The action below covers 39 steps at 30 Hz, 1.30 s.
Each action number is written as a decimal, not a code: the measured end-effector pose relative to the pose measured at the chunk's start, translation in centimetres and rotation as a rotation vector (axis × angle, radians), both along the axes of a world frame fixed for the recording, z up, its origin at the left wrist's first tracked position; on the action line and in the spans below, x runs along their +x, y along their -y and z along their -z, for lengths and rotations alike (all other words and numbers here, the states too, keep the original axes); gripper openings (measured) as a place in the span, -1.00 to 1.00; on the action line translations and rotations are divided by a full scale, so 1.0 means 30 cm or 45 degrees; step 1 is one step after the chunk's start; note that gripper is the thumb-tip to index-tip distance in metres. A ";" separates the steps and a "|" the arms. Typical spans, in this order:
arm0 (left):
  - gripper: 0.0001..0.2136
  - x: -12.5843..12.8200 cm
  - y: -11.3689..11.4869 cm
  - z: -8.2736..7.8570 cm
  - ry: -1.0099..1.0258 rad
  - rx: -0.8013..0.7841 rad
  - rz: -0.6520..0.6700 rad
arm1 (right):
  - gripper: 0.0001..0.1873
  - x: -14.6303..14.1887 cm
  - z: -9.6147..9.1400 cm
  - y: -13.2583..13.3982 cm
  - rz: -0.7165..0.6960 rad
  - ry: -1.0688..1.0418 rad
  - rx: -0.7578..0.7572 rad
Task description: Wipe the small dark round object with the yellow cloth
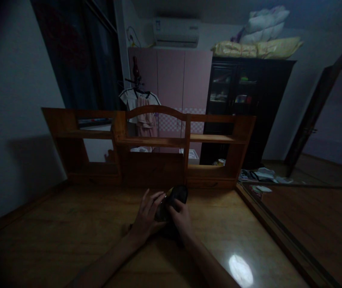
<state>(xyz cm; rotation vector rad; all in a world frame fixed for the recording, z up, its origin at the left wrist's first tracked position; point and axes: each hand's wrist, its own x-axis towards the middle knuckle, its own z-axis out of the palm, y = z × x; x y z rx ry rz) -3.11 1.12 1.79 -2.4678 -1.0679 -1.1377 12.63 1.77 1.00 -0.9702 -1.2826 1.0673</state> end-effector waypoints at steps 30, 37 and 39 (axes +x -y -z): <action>-0.25 0.037 0.024 -0.001 0.028 -0.165 0.054 | -0.81 0.057 -0.004 0.008 0.379 0.839 0.441; -0.26 0.016 0.003 0.021 0.029 -0.165 0.015 | -0.84 0.065 -0.029 -0.003 0.309 0.936 0.358; -0.24 0.012 0.001 0.027 0.025 -0.165 -0.033 | -0.82 0.064 -0.026 -0.008 0.251 0.894 0.326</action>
